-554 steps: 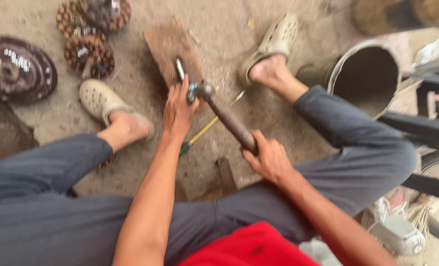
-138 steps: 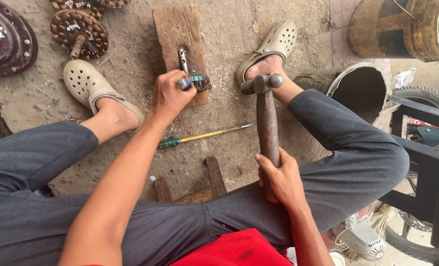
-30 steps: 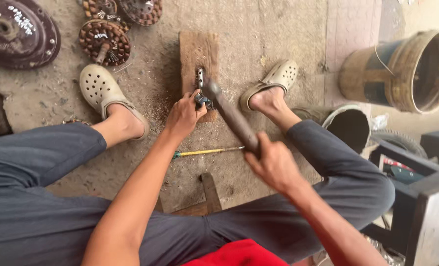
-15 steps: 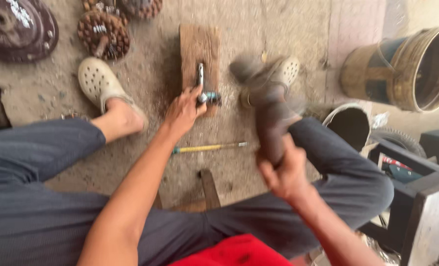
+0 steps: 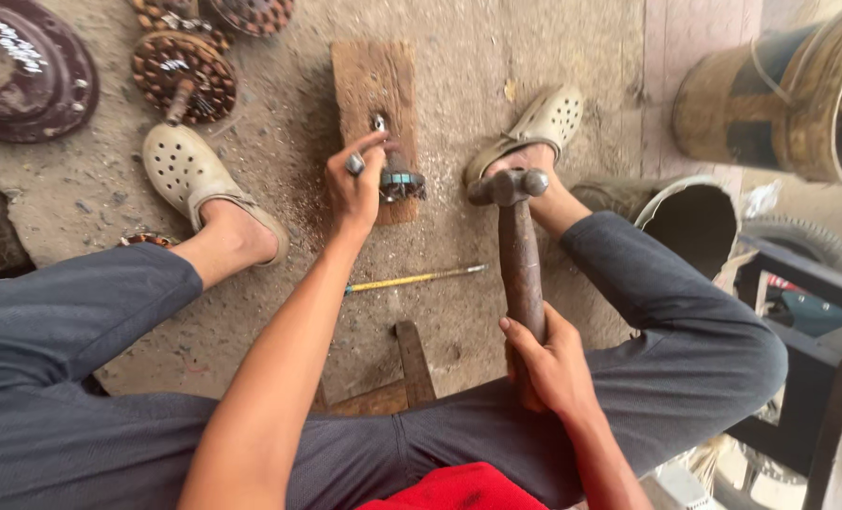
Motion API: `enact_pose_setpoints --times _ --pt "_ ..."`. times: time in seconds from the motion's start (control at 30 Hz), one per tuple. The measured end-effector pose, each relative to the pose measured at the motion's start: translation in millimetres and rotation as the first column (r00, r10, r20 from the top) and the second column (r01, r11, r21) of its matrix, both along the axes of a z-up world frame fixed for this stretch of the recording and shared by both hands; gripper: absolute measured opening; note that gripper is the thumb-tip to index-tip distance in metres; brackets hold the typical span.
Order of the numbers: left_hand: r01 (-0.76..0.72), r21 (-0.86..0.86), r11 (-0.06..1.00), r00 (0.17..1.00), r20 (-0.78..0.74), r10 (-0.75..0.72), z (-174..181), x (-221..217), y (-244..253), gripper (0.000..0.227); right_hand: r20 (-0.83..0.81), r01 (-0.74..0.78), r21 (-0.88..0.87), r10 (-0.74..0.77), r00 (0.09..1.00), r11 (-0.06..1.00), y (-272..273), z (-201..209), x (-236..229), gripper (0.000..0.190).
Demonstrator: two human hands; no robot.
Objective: The person sits on the floor and uses a hammer and a blue-handled tool to repeatedly strike and adjust a small metal component mounted on a wooden block. The person frequently repositions the tool and taps the metal part throughout the clip.
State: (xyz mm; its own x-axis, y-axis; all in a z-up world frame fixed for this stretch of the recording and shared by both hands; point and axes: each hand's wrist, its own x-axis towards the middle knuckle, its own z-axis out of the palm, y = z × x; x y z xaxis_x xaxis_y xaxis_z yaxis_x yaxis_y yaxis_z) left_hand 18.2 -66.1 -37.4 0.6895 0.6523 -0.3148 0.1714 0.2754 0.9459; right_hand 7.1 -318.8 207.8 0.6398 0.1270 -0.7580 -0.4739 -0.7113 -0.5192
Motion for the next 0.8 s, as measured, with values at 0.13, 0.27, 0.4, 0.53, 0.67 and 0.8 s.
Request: enact_pose_setpoints --times 0.13,0.27,0.4,0.53,0.67,0.8 --pt "-0.039 0.041 0.998 0.992 0.118 0.034 -22.9 17.3 7.7 0.026 -0.113 0.131 -0.016 -0.132 0.985 0.991 -0.8 -6.9 3.9 0.022" --pt "0.005 0.18 0.984 0.958 -0.282 0.047 -44.6 34.4 33.8 0.022 -0.112 0.132 -0.008 -0.132 0.985 0.991 -0.4 -14.8 14.0 0.023" --pt "0.288 0.383 0.878 0.886 -0.454 -0.093 -47.2 55.0 36.0 0.028 -0.118 0.104 -0.112 -0.117 0.986 0.988 5.5 -14.6 12.6 0.025" --pt "-0.108 0.355 0.928 0.99 -0.046 0.133 -22.0 72.0 72.9 0.042 -0.159 0.011 -0.195 -0.043 0.986 0.981 18.8 -30.0 32.1 0.032" --pt "-0.124 0.256 0.959 0.992 0.038 0.118 17.1 37.4 132.2 0.04 0.111 -0.329 -0.363 0.392 0.913 0.872 20.0 -104.1 44.0 0.047" --pt "-0.261 0.208 0.943 0.952 -0.108 0.288 53.5 -6.0 109.7 0.04 0.226 -0.433 -0.576 0.644 0.731 0.694 9.8 -213.4 41.3 0.062"
